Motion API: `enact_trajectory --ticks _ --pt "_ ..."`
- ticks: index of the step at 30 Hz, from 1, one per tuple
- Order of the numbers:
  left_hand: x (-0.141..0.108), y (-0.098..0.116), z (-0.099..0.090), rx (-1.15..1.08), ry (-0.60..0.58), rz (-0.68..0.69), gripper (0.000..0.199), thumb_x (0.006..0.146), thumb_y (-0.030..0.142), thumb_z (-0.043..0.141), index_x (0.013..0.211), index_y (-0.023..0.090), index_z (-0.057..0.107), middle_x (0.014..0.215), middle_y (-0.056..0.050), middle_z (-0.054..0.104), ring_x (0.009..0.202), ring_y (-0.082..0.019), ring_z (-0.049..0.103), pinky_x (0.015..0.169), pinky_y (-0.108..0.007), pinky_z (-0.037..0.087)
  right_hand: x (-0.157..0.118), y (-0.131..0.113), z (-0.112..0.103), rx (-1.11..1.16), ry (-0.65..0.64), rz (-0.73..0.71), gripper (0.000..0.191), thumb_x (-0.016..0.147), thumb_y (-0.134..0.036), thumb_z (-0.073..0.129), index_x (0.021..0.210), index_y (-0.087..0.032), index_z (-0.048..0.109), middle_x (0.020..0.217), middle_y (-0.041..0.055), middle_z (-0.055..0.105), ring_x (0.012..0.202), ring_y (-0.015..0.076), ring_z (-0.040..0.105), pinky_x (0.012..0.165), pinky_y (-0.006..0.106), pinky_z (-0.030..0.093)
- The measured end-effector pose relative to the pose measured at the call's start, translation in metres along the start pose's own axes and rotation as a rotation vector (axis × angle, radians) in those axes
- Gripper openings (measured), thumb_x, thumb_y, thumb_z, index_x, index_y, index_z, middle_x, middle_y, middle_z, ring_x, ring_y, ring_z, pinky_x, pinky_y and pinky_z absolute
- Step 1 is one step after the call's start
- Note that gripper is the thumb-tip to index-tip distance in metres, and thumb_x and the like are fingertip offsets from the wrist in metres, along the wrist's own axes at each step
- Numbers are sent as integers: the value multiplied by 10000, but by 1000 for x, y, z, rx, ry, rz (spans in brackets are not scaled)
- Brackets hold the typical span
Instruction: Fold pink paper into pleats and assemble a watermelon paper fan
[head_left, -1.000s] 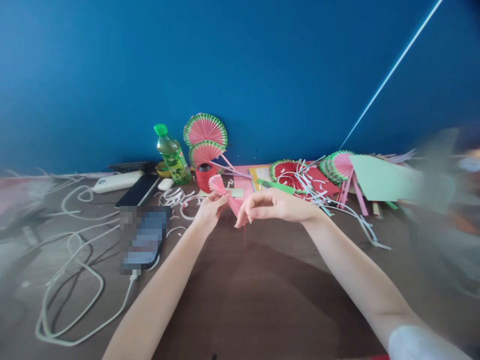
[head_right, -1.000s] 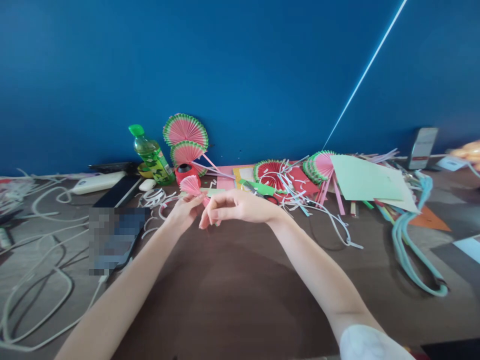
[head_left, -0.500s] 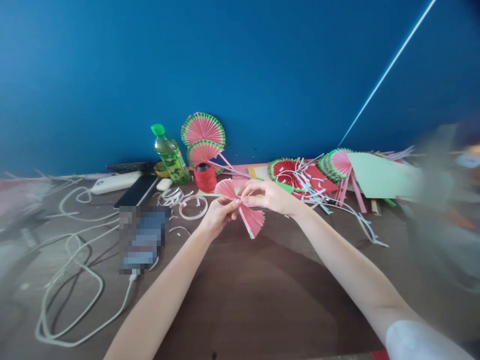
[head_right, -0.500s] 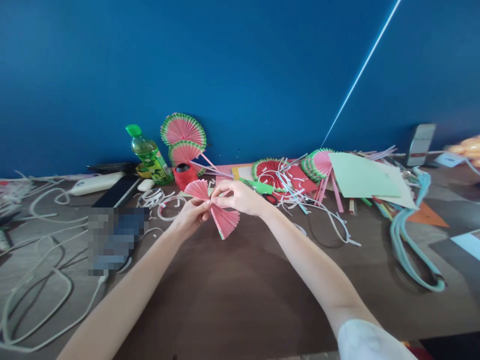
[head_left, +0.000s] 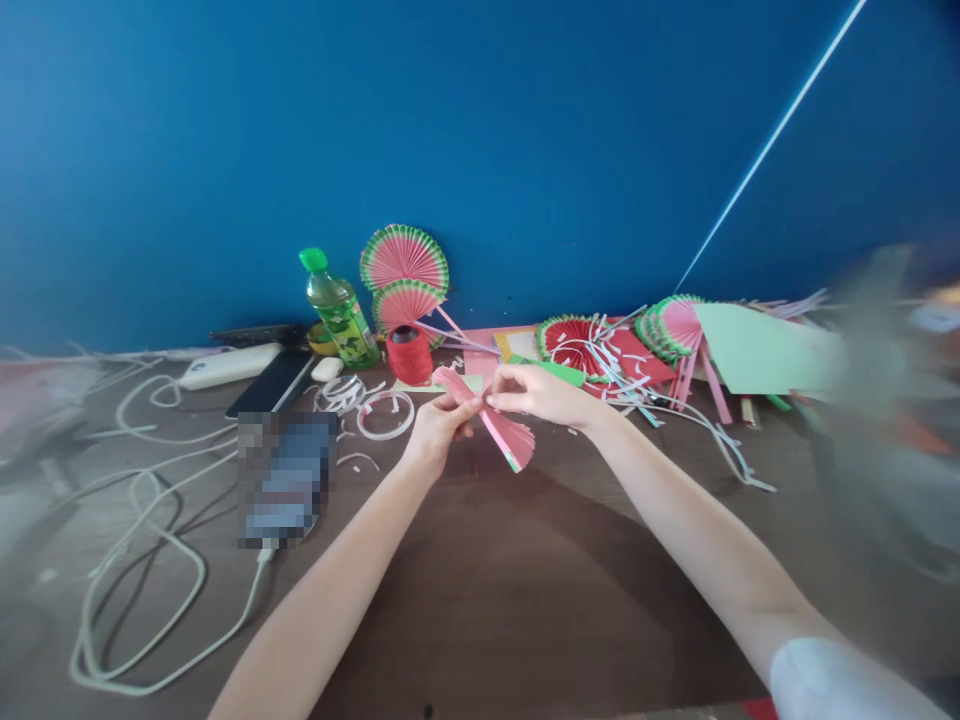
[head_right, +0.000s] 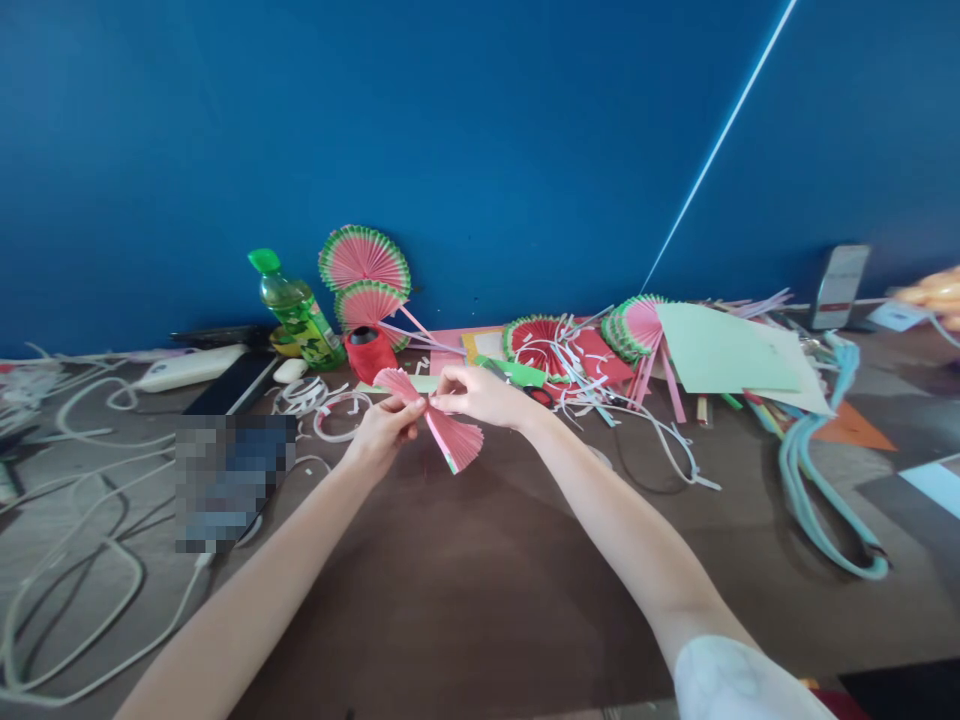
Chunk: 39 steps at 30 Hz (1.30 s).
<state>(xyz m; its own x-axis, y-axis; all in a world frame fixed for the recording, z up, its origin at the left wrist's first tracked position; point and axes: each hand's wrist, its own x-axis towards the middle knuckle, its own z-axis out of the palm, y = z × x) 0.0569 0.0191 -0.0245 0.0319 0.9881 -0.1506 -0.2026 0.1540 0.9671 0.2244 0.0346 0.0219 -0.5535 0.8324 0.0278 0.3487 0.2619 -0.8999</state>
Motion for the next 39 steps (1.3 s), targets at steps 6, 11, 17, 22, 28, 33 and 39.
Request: enact_trajectory --ticks 6,11,17,22,28,33,39 --pt "-2 -3 2 48 85 47 333 464 404 802 554 137 625 396 58 467 341 -30 357 369 -192 199 2 6 2 -151 -23 -20 193 782 -357 531 718 -182 482 757 -5 531 694 126 477 653 270 366" --pt "-3 -5 4 101 169 98 296 525 402 772 549 143 630 430 50 487 351 -24 321 371 -200 193 4 13 4 -194 -21 -32 224 759 -387 556 695 -182 493 741 -4 547 688 131 494 661 275 367" --pt "-5 -3 6 75 167 41 306 518 407 776 552 146 620 384 62 447 361 -36 353 392 -193 228 4 9 5 -203 37 -21 100 729 -240 546 672 -172 500 702 8 585 638 129 519 615 270 379" --pt "-2 -3 5 -24 55 -15 353 457 348 818 691 140 655 623 4 632 536 -86 554 483 -192 357 3 5 5 -171 86 -32 111 722 -197 543 635 -171 481 702 23 611 636 133 541 613 276 399" --pt "0 -6 4 -70 -26 -28 357 492 303 815 757 135 644 743 -20 658 701 -139 620 677 -263 464 2 5 4 -153 89 -39 126 741 -215 555 647 -165 487 715 26 620 639 129 551 611 272 410" --pt "-1 -1 4 -4 -45 -10 343 514 318 800 759 126 656 772 -38 673 716 -148 621 683 -268 460 -1 2 -4 -109 59 -8 205 766 -344 577 688 -162 521 674 6 605 618 123 545 618 277 410" --pt "-4 6 3 72 -133 -15 310 554 317 770 767 118 666 737 -48 667 650 -126 599 513 -205 408 -1 0 -9 2 51 -25 113 761 -273 582 729 -170 548 718 15 634 660 128 591 653 286 461"
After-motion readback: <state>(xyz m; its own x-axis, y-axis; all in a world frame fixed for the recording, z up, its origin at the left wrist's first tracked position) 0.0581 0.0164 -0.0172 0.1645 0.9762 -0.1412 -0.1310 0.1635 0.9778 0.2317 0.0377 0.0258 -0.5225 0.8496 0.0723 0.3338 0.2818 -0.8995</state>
